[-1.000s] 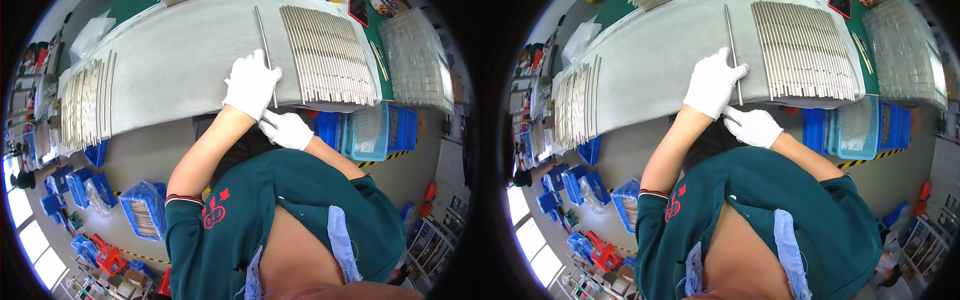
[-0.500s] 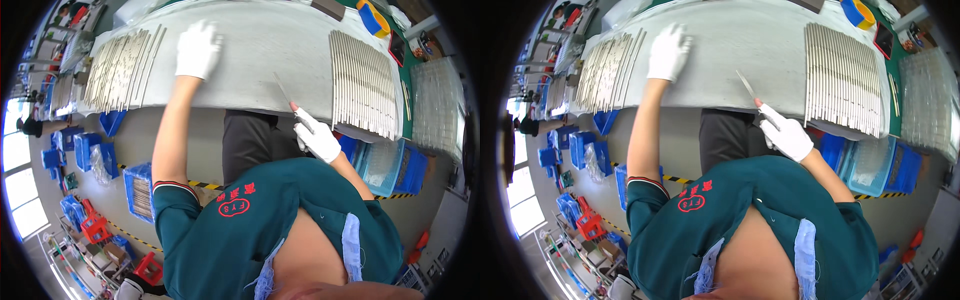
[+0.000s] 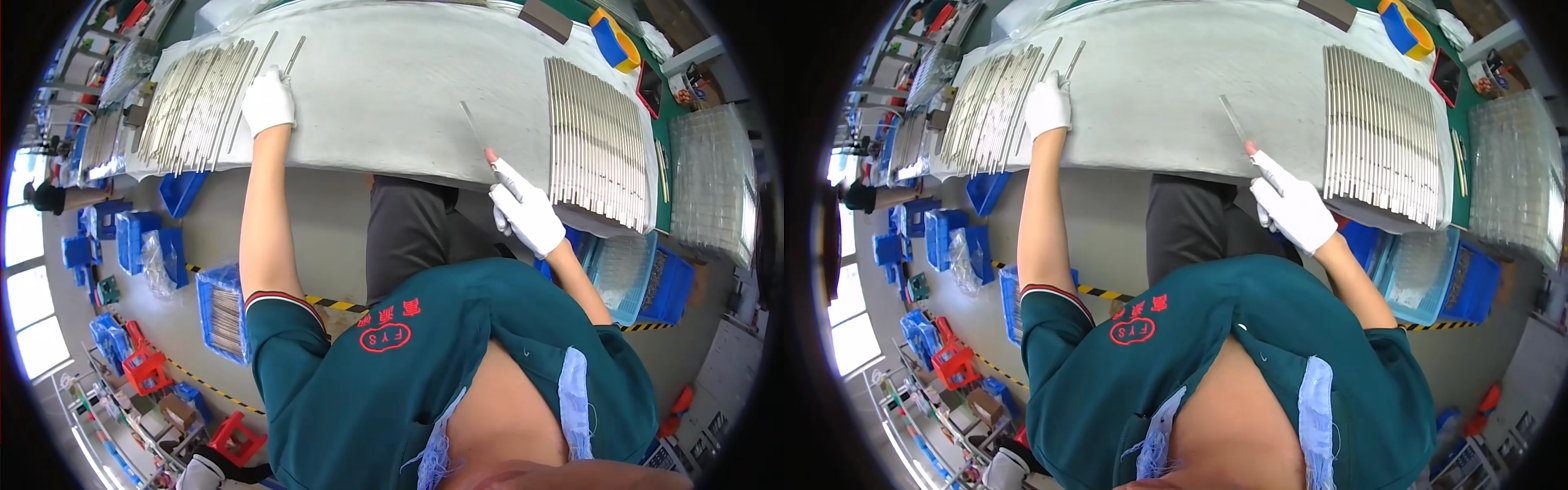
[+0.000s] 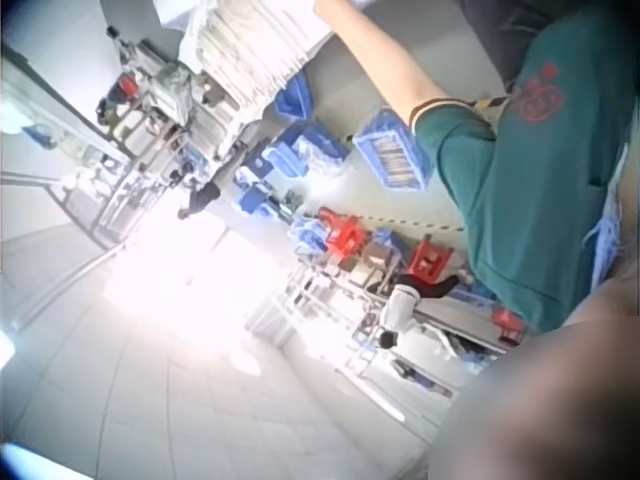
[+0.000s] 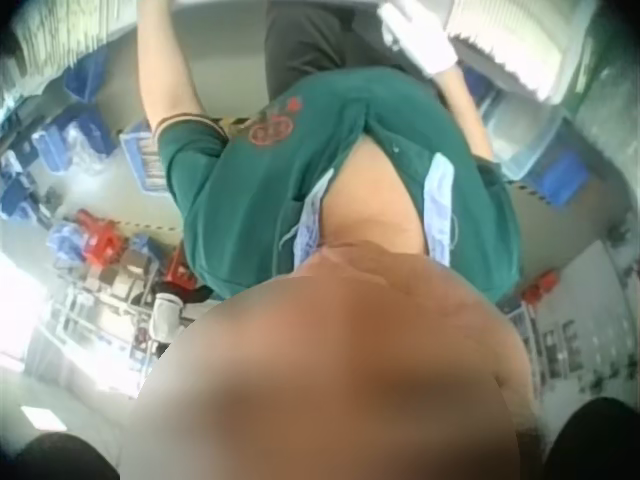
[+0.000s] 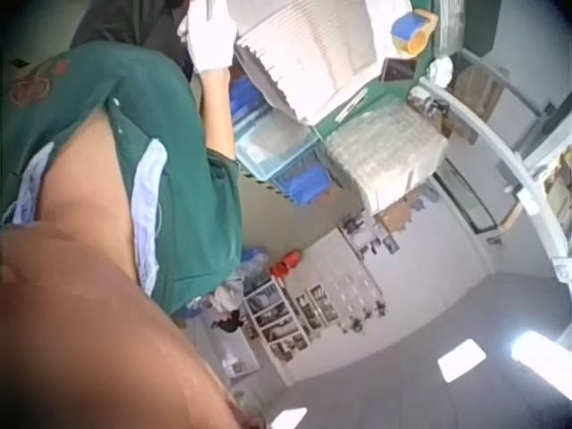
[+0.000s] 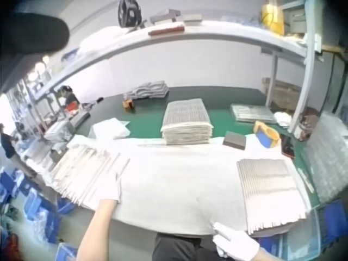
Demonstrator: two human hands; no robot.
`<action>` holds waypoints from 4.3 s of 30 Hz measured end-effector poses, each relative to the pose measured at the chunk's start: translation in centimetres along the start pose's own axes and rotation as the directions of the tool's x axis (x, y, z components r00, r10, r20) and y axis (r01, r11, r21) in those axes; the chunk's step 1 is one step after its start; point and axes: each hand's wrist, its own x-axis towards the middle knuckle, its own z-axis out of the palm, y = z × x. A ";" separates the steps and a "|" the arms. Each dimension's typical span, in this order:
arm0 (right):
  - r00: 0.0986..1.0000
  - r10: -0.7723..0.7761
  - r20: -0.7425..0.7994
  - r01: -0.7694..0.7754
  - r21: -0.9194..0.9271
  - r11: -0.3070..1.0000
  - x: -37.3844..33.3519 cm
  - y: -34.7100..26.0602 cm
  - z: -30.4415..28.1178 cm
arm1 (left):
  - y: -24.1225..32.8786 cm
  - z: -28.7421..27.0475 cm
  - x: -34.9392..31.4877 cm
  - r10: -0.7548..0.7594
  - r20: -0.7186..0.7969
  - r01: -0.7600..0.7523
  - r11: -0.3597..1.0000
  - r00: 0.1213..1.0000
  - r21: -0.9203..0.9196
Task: Scraping the ends of thin metal rods with a file and organizing them into a stack on a workbench.
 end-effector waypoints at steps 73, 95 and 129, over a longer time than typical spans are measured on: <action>0.829 -0.525 0.195 0.380 -0.884 0.273 0.0 4.7 -0.8 | 12.7 -8.3 -16.8 0.339 0.320 -0.056 0.759 0.885 -0.649; 0.869 -0.483 0.106 0.299 -0.891 0.341 0.8 3.6 1.2 | 12.4 -8.3 -15.8 0.334 0.639 0.541 0.344 0.693 -0.767; 0.821 -0.565 0.078 0.306 -0.897 0.320 -1.4 5.8 -0.5 | 12.6 -8.6 -15.9 0.299 0.724 0.687 0.236 0.622 -0.687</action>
